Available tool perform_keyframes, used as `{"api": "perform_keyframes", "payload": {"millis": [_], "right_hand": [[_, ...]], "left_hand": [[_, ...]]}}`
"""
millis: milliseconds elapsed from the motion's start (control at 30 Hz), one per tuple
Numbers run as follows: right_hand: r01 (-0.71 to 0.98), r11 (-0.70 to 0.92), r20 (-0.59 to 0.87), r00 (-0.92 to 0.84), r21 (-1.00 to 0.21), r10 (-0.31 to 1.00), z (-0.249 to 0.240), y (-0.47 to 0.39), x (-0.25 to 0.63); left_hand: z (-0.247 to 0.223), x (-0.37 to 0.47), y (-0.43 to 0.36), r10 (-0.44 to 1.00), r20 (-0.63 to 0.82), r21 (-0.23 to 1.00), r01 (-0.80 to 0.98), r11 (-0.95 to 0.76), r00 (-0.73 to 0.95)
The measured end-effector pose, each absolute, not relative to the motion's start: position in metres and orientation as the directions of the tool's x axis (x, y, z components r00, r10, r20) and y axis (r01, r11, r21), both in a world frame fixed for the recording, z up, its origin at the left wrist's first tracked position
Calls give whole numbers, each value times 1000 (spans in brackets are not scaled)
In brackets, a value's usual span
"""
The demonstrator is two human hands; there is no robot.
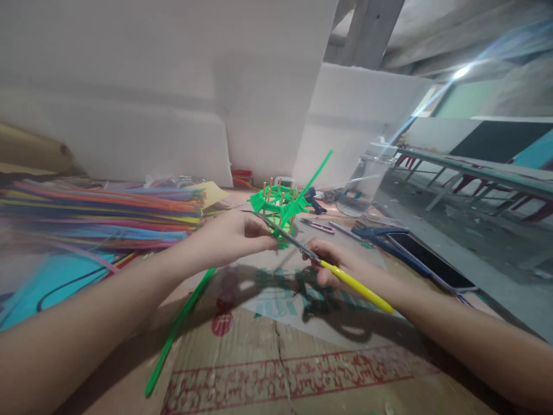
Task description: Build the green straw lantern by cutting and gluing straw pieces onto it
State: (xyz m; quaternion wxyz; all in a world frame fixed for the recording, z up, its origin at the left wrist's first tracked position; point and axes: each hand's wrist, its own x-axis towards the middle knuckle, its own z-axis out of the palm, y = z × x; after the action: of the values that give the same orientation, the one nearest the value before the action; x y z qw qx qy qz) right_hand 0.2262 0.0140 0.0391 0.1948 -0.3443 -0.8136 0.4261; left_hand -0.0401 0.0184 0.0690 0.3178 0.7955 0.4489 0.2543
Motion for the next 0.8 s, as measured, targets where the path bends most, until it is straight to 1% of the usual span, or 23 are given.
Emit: {"api": "perform_keyframes", "payload": {"millis": [133, 233, 300, 367, 433, 500, 567, 667, 733, 800], "right_hand": [[403, 366, 8, -663, -839, 749, 37, 13, 226], [430, 380, 27, -633, -819, 774, 36, 16, 226], [477, 384, 23, -604, -790, 797, 37, 20, 226], [560, 399, 8, -573, -726, 819, 39, 24, 227], [663, 433, -13, -555, -610, 832, 41, 27, 228], [731, 479, -35, -564, -486, 825, 41, 29, 229], [736, 534, -35, -600, -416, 800, 38, 30, 229], [678, 629, 18, -675, -379, 738, 30, 30, 230], [658, 679, 58, -703, -326, 709, 27, 30, 230], [661, 705, 72, -715, -258, 696, 28, 30, 231]], "left_hand": [[68, -40, 19, 879, 104, 735, 559, -384, 466], [69, -40, 17, 897, 90, 696, 617, -368, 434], [73, -41, 14, 902, 74, 678, 642, -359, 426], [79, -42, 10, 897, 69, 682, 635, -362, 437], [87, -45, 10, 896, 110, 698, 608, -378, 430], [90, -47, 12, 900, 170, 712, 582, -393, 401], [87, -48, 17, 900, 188, 710, 579, -401, 393], [66, -45, 27, 898, 113, 701, 606, -375, 426], [46, -38, 31, 898, 82, 720, 597, -354, 432], [27, -31, 32, 909, 113, 761, 553, -339, 401]]}}
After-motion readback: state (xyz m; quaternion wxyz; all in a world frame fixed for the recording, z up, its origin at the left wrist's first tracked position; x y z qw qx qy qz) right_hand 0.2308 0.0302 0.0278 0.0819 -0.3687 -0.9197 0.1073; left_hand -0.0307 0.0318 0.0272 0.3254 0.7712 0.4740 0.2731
